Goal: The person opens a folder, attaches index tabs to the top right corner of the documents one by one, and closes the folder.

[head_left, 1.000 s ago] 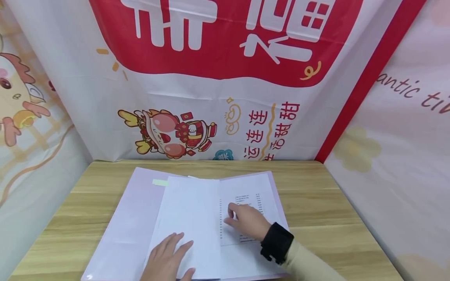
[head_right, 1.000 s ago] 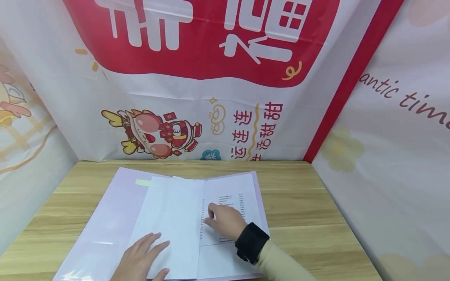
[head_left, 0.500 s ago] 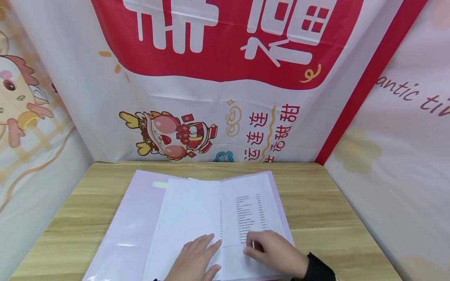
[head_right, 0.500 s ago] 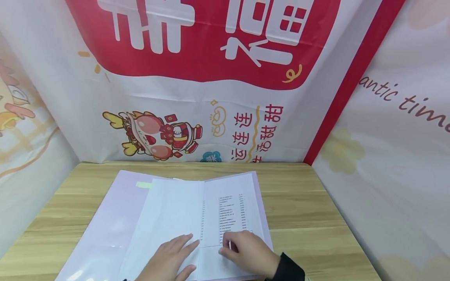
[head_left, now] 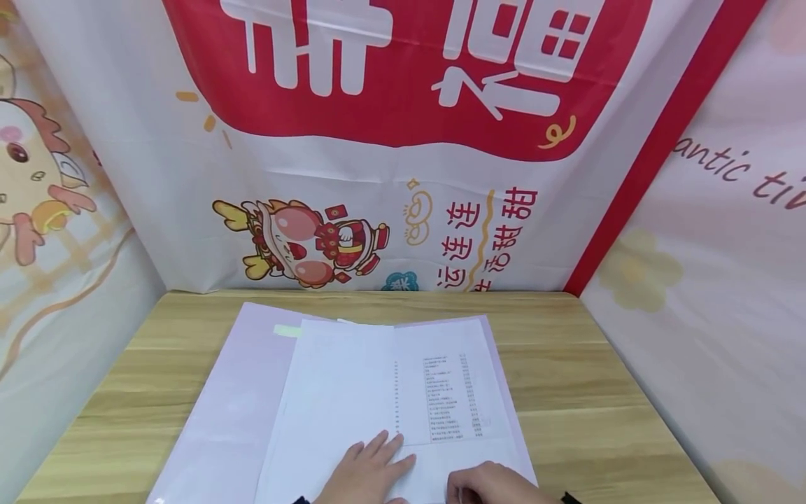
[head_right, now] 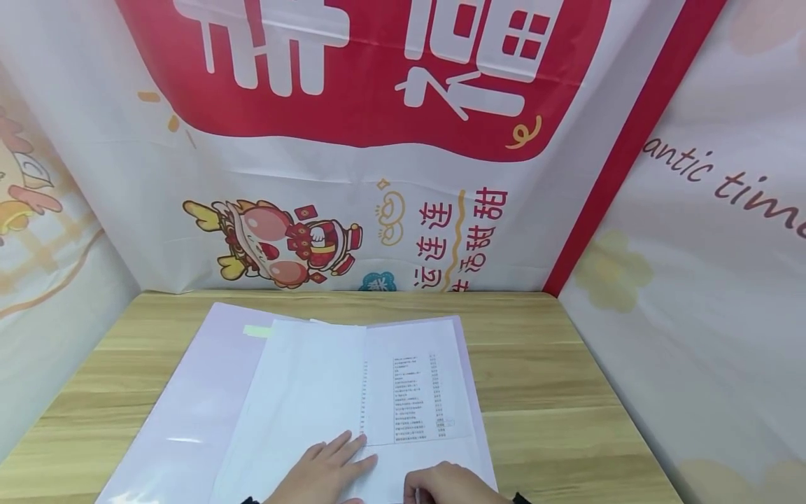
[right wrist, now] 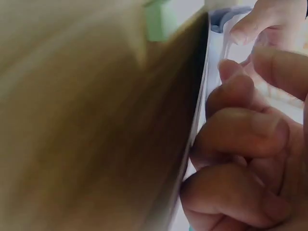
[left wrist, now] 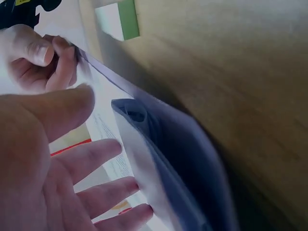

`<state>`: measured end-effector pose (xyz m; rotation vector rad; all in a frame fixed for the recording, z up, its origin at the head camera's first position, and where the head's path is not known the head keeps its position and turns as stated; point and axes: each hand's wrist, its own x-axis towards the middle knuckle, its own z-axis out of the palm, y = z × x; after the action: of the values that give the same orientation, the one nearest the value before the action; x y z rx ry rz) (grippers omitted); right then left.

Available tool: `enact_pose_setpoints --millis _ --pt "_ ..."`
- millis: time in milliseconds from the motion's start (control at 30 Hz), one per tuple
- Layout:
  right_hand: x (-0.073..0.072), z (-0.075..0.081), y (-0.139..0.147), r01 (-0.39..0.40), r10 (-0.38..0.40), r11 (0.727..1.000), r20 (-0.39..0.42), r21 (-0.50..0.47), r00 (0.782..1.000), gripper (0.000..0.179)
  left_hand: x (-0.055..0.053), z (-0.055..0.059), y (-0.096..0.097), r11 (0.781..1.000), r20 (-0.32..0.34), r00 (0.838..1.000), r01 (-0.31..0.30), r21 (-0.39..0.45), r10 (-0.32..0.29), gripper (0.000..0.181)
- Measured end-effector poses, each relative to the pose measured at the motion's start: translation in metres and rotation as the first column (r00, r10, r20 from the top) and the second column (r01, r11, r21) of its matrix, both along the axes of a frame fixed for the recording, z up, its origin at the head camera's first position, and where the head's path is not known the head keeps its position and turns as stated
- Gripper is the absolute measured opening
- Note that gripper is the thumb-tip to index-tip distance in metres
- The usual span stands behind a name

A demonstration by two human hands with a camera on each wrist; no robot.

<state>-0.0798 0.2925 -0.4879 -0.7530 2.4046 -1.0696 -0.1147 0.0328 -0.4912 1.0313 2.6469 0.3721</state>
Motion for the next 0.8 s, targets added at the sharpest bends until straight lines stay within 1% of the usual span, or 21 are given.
enact_pose_setpoints --millis 67,100,167,233,267,333,500,567,667,800 --pt "-0.004 -0.021 0.006 -0.026 0.028 0.999 0.026 -0.043 0.999 0.009 0.002 -0.003 -0.002 1.000 0.004 1.000 0.008 0.008 -0.008 0.069" --pt "-0.006 -0.032 0.009 -0.042 0.043 0.998 0.026 -0.056 0.999 0.011 0.002 -0.004 -0.003 1.000 0.005 1.000 0.013 0.018 -0.013 0.072" --pt "-0.009 -0.053 0.016 -0.060 0.064 0.994 0.041 -0.087 0.997 0.013 0.003 -0.007 -0.005 0.999 -0.006 0.999 0.031 0.034 -0.031 0.078" --pt "-0.009 -0.067 0.020 -0.058 0.066 0.991 0.065 -0.119 0.996 0.014 0.003 -0.010 -0.006 0.998 -0.023 0.998 0.052 0.040 -0.051 0.079" --pt "-0.009 -0.070 0.020 -0.059 0.068 0.990 0.070 -0.126 0.995 0.014 0.003 -0.011 -0.006 0.998 -0.027 0.998 0.060 0.036 -0.059 0.079" --pt "-0.007 -0.066 0.019 -0.054 0.064 0.990 0.079 -0.133 0.995 0.013 0.001 -0.012 -0.006 0.997 -0.045 0.996 0.073 0.021 -0.072 0.077" --pt "0.000 -0.041 0.011 -0.002 0.011 0.996 0.096 -0.090 0.995 0.011 -0.001 -0.013 -0.004 0.997 -0.074 0.995 0.073 -0.016 -0.074 0.063" --pt "0.003 -0.035 0.006 0.026 -0.020 0.998 0.116 -0.054 0.993 0.011 -0.001 -0.014 -0.004 0.997 -0.090 0.993 0.071 -0.025 -0.073 0.059" --pt "0.008 -0.030 -0.001 0.083 -0.086 0.996 0.137 0.026 0.987 0.013 0.000 -0.014 -0.004 0.997 -0.102 0.992 0.071 -0.044 -0.075 0.057" --pt "0.016 -0.027 -0.010 0.146 -0.159 0.980 0.091 0.137 0.983 0.017 0.000 -0.016 -0.004 0.995 -0.108 0.991 0.072 -0.065 -0.079 0.058"
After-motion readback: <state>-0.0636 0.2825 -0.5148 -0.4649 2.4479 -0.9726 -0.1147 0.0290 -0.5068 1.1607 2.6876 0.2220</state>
